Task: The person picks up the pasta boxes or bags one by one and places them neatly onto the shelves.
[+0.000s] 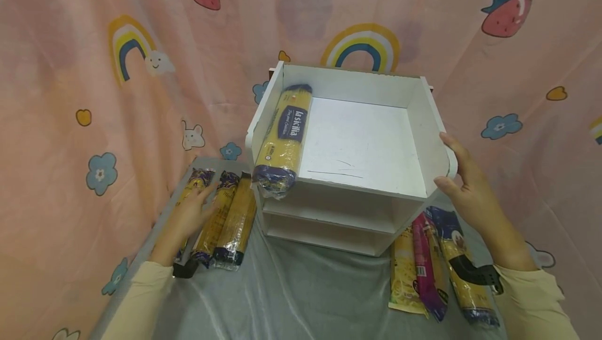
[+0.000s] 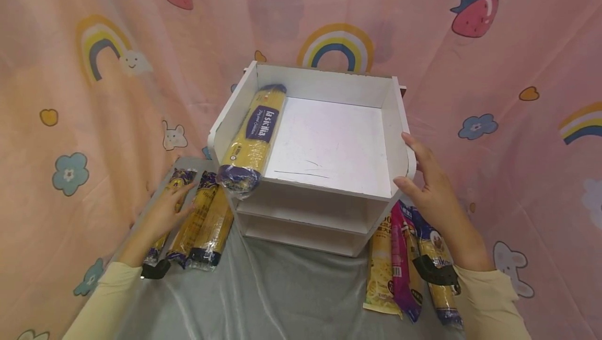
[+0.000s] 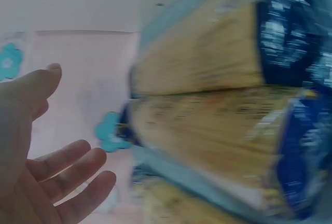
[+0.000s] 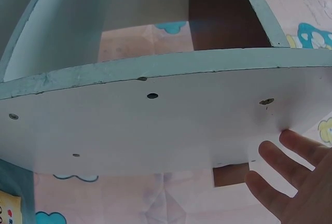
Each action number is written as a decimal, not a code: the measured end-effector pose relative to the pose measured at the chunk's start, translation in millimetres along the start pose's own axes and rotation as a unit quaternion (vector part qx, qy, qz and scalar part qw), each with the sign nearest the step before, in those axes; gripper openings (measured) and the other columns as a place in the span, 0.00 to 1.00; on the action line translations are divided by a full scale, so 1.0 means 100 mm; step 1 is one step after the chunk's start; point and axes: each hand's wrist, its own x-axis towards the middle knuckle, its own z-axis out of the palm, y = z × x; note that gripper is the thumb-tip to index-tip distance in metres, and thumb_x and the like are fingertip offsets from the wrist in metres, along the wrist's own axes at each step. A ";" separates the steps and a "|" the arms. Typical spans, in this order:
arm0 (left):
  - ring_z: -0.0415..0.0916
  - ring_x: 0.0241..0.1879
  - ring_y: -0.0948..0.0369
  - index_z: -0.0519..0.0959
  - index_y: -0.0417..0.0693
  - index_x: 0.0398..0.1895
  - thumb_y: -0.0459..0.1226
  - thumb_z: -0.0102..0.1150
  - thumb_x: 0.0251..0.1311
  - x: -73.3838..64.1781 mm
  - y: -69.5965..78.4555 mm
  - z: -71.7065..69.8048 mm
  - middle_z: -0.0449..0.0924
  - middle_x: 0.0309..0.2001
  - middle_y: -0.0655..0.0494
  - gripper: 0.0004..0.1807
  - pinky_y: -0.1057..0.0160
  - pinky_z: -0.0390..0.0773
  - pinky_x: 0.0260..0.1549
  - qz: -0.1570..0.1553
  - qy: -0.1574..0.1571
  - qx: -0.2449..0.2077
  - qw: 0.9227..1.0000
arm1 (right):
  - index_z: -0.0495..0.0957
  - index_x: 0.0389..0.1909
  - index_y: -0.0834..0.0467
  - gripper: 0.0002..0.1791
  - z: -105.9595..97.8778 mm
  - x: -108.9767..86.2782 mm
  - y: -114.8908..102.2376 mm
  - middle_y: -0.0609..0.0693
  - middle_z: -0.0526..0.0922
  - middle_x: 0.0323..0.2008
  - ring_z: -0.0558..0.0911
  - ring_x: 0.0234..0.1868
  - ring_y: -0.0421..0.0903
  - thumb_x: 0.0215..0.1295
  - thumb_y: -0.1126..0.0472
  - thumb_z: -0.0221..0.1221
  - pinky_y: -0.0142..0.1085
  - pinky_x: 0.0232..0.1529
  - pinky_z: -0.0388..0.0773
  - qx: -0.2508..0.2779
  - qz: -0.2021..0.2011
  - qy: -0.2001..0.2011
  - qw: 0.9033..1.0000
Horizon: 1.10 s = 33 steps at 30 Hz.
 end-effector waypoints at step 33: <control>0.68 0.58 0.25 0.56 0.49 0.77 0.50 0.60 0.66 -0.04 -0.39 0.39 0.66 0.64 0.22 0.41 0.29 0.74 0.49 -0.012 -0.123 -0.030 0.992 | 0.51 0.78 0.47 0.41 0.01 0.01 0.03 0.58 0.52 0.78 0.55 0.73 0.72 0.67 0.64 0.58 0.79 0.60 0.50 0.007 -0.002 0.007 1.000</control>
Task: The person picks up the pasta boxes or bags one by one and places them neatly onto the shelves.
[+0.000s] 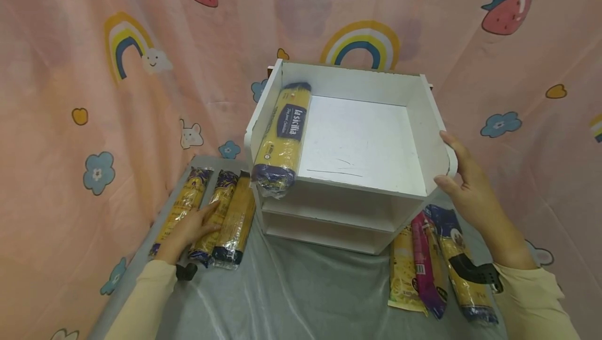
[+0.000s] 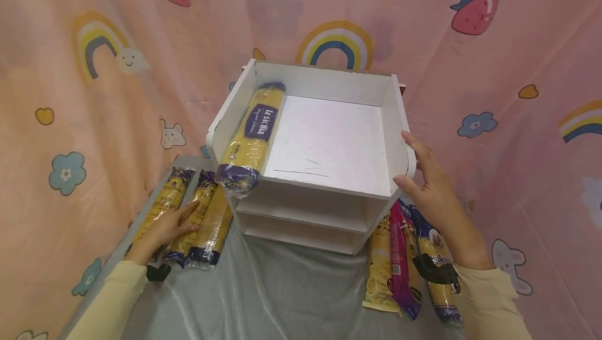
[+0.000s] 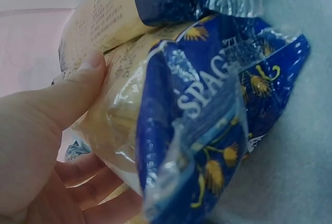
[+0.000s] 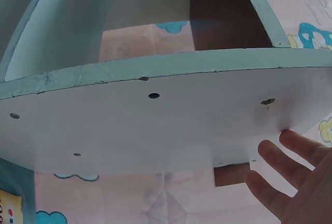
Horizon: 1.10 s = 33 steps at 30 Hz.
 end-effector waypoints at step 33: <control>0.71 0.16 0.59 0.52 0.38 0.77 0.33 0.61 0.63 0.04 -0.11 0.01 0.67 0.65 0.25 0.42 0.55 0.79 0.31 0.097 -0.005 -0.062 0.993 | 0.52 0.78 0.47 0.39 0.01 -0.01 0.00 0.60 0.53 0.78 0.55 0.74 0.70 0.70 0.57 0.58 0.79 0.61 0.48 0.015 0.005 0.003 1.000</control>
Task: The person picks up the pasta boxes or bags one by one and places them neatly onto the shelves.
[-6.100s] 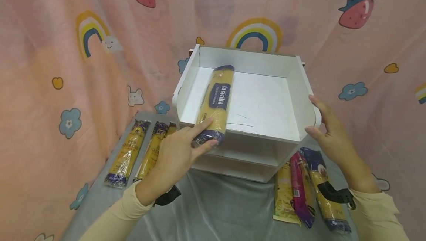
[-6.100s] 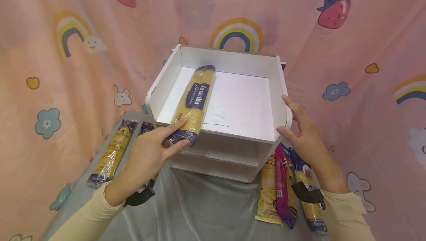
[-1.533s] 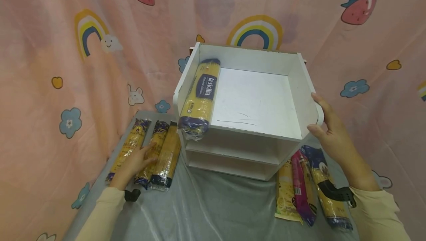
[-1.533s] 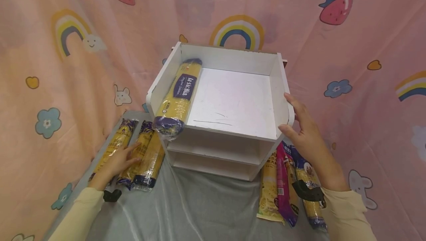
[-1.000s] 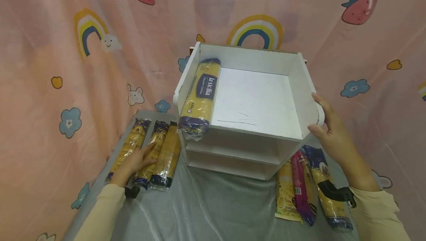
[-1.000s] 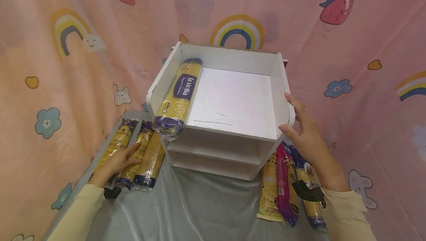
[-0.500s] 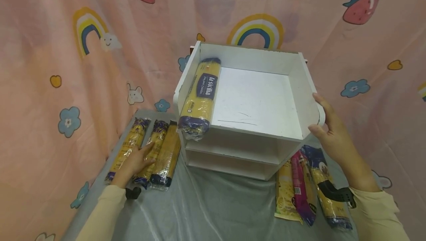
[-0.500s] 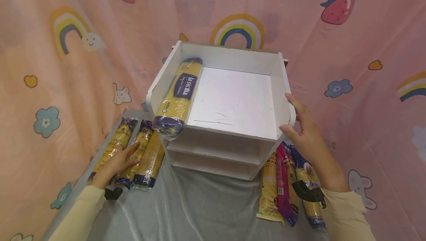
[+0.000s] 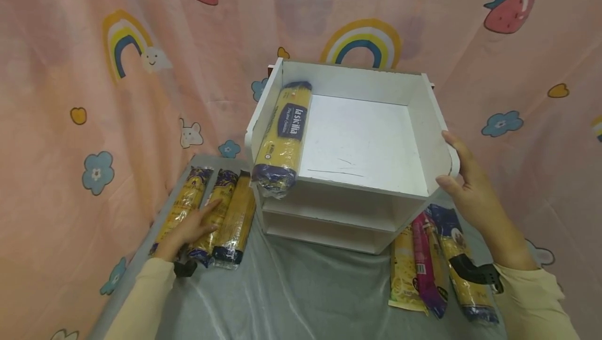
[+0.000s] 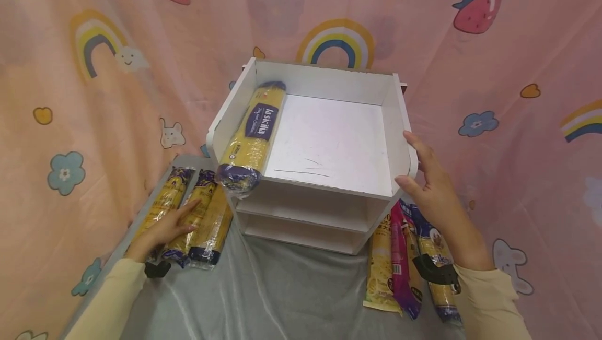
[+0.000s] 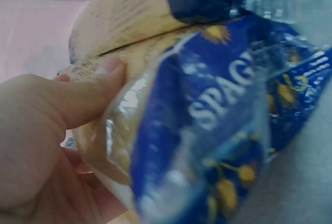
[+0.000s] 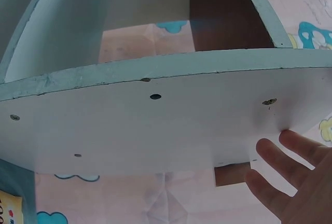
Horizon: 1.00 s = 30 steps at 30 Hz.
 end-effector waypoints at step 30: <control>0.47 0.75 0.33 0.55 0.35 0.76 0.35 0.58 0.68 -0.05 0.43 -0.45 0.51 0.76 0.32 0.37 0.33 0.54 0.70 0.007 0.070 -0.150 0.986 | 0.52 0.78 0.47 0.40 0.01 0.01 -0.01 0.62 0.53 0.77 0.54 0.71 0.77 0.67 0.63 0.56 0.79 0.58 0.49 -0.003 -0.005 0.001 1.000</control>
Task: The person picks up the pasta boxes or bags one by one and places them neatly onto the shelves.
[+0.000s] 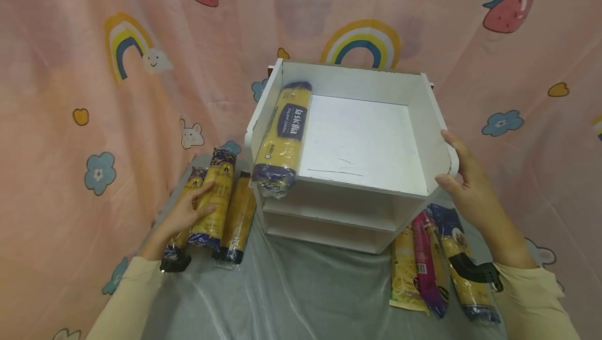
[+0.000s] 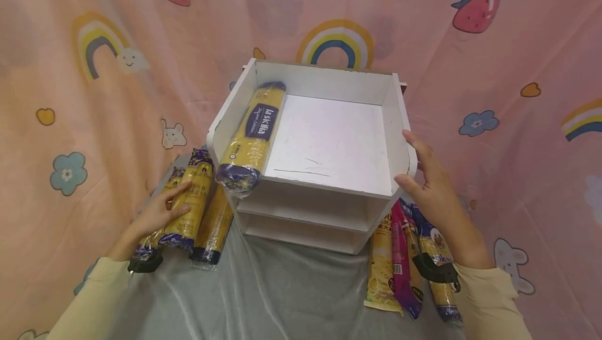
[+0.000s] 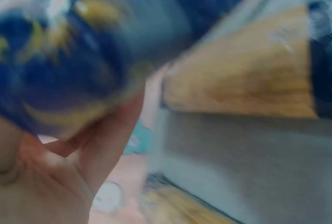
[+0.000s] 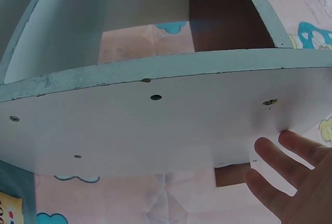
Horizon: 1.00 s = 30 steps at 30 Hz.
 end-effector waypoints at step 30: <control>0.82 0.43 0.67 0.47 0.55 0.80 0.40 0.50 0.74 0.22 1.47 -0.57 0.52 0.75 0.36 0.36 0.65 0.86 0.37 0.022 0.019 -0.175 0.984 | 0.51 0.78 0.47 0.41 -0.02 -0.01 -0.02 0.62 0.52 0.77 0.55 0.71 0.77 0.68 0.63 0.56 0.79 0.60 0.49 -0.003 0.009 -0.007 1.000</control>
